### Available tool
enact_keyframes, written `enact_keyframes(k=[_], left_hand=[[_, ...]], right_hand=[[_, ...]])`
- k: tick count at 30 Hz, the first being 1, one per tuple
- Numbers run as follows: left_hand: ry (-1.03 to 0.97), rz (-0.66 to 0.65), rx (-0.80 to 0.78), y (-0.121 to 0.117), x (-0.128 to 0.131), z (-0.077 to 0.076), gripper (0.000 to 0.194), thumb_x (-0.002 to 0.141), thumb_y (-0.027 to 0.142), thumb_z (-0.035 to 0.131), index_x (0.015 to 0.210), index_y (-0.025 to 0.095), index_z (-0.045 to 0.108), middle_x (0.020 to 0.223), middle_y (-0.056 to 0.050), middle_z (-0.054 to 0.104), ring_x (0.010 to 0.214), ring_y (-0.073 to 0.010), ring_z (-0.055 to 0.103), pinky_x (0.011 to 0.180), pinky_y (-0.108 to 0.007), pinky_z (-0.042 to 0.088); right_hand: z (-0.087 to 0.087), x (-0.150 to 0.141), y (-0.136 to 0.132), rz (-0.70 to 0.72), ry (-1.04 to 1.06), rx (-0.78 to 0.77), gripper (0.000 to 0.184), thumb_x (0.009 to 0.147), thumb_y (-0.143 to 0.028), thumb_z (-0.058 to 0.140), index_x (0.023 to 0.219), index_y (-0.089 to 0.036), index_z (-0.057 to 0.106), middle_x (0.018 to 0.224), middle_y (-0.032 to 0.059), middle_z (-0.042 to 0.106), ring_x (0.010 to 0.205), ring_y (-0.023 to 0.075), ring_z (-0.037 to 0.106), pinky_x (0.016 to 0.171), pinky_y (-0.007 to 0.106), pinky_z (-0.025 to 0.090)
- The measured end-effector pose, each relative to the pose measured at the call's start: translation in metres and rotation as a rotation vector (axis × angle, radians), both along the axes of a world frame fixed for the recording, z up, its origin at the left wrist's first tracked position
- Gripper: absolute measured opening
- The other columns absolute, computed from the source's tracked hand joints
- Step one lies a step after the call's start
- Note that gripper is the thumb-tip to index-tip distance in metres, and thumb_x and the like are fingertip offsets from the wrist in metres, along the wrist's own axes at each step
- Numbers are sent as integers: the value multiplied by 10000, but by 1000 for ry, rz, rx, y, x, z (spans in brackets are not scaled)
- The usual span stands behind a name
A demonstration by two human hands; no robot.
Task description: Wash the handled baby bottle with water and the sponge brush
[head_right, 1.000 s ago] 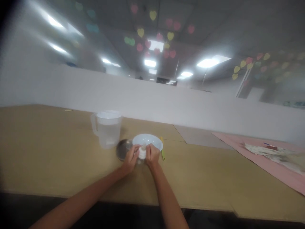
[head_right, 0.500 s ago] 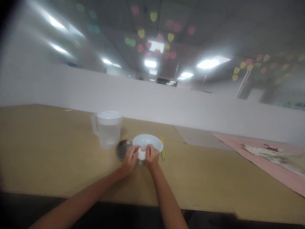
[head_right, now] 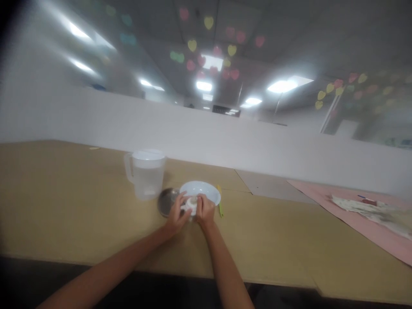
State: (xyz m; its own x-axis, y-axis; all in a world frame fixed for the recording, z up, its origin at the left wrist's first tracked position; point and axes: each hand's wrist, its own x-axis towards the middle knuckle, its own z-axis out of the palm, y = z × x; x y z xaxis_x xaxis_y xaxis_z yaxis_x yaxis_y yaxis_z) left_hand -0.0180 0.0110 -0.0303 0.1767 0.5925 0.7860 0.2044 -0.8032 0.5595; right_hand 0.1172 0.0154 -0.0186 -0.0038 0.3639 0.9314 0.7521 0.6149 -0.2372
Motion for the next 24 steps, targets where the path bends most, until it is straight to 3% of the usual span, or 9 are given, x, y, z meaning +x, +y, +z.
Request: enact_keyframes(k=[3,10,17,24], left_hand=[[-24,44,32,0,2,-1,578,773,312,538,1262,163,267,1110,-118,480,990,-205,491,886,-391,399],[-156,-62,-11,3,1,-3,330,847,256,387,1159,157,346,1022,-113,475,939,-198,507,841,-396,446],[-161,-29,4,4,2,-1,148,857,230,343,968,183,429,909,-70,492,842,-176,515,766,-353,453],[-90,-11,-25,0,-1,6,138,857,267,392,938,180,462,889,-44,509,817,-142,499,756,-289,429]], right_hand=[[0,0,1,-3,-50,20,277,883,-210,287,770,-166,536,603,4,546,522,112,499,529,218,337],[-4,1,5,-62,16,7,285,883,-230,311,642,-184,457,488,-33,401,430,100,381,468,223,277],[0,0,0,-16,-40,27,268,884,-208,304,789,-159,550,629,20,566,546,110,505,549,219,342],[-2,1,3,-69,-7,-34,302,888,-227,298,649,-177,477,495,-30,427,435,93,400,475,213,284]])
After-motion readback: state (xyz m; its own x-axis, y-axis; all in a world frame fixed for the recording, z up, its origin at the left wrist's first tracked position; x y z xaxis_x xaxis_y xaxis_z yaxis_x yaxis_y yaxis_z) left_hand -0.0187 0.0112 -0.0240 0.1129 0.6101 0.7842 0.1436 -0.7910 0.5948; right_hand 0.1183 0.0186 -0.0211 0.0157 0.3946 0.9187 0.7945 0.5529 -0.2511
